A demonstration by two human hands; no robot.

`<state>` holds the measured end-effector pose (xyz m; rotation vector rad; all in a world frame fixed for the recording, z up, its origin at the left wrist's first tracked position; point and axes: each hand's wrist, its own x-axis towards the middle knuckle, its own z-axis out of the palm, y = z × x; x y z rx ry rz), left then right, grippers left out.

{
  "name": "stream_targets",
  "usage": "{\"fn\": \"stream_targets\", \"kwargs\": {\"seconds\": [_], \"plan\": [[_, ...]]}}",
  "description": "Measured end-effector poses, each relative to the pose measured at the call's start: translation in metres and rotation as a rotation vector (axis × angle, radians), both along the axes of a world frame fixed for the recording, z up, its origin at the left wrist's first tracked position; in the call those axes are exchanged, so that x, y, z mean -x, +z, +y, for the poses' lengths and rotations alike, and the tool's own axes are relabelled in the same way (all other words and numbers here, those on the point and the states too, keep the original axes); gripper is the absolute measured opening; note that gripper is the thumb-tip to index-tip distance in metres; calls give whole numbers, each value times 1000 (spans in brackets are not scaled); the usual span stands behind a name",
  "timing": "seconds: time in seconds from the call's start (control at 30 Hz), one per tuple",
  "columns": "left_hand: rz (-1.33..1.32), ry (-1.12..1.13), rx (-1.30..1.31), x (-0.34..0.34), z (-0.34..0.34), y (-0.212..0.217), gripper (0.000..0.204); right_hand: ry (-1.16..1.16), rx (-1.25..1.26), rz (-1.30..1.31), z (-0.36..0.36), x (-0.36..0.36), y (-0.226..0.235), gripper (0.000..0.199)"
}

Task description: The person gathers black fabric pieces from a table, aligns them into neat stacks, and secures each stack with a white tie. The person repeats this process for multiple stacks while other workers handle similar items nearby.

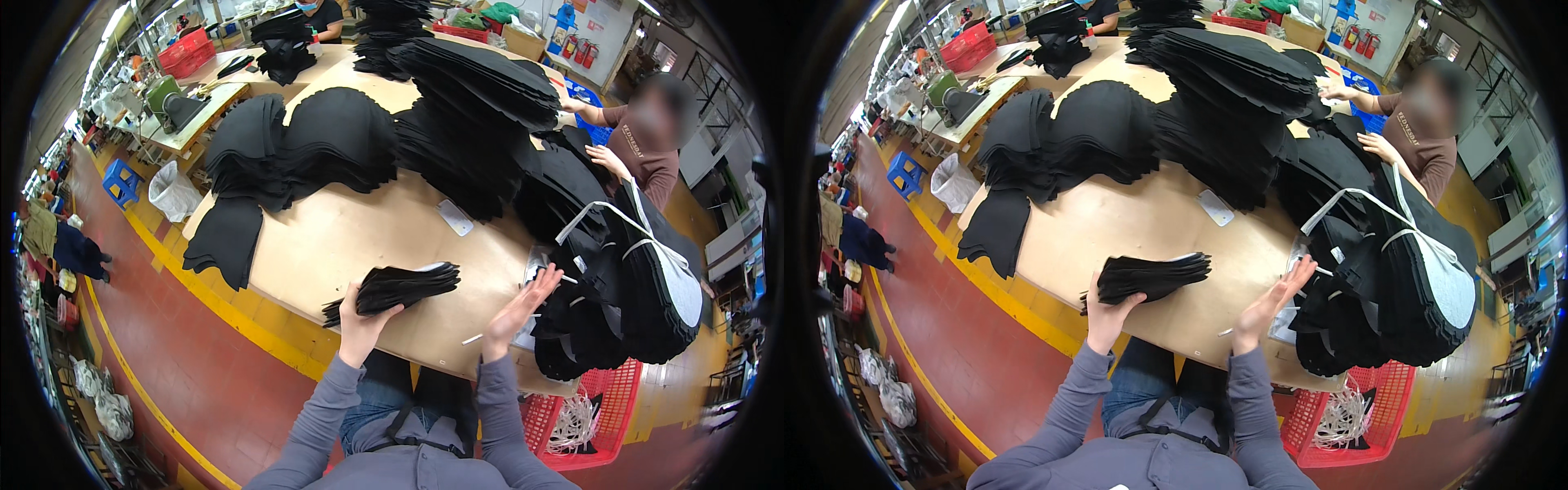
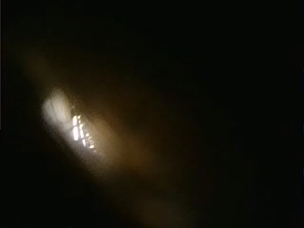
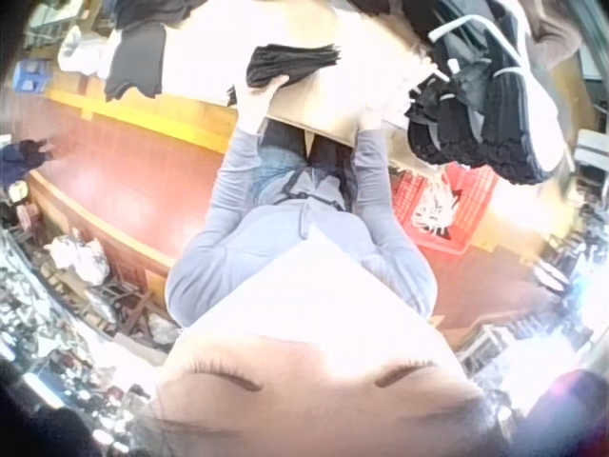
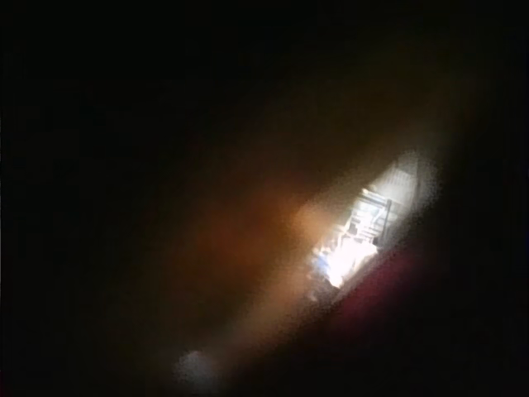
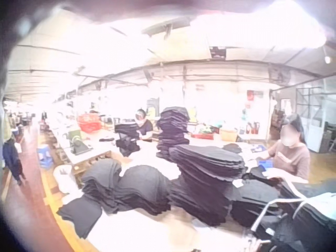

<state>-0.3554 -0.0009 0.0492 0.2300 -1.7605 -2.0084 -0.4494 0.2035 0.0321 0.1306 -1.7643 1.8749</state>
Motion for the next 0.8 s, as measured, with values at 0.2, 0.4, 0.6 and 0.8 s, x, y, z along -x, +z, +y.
{"fn": "stream_targets", "kwargs": {"seconds": [0.2,0.4,0.6,0.8], "plan": [[129,-55,334,0,-8,4,83,526,-251,-80,2,10,-4,79],[17,80,31,-3,-16,-7,56,439,-21,-93,-9,5,-9,93],[309,79,-835,-14,-14,-11,64,773,278,-295,-9,-45,-30,108],[308,-237,-707,-17,29,15,77,917,-11,-132,11,-48,16,145]]}}
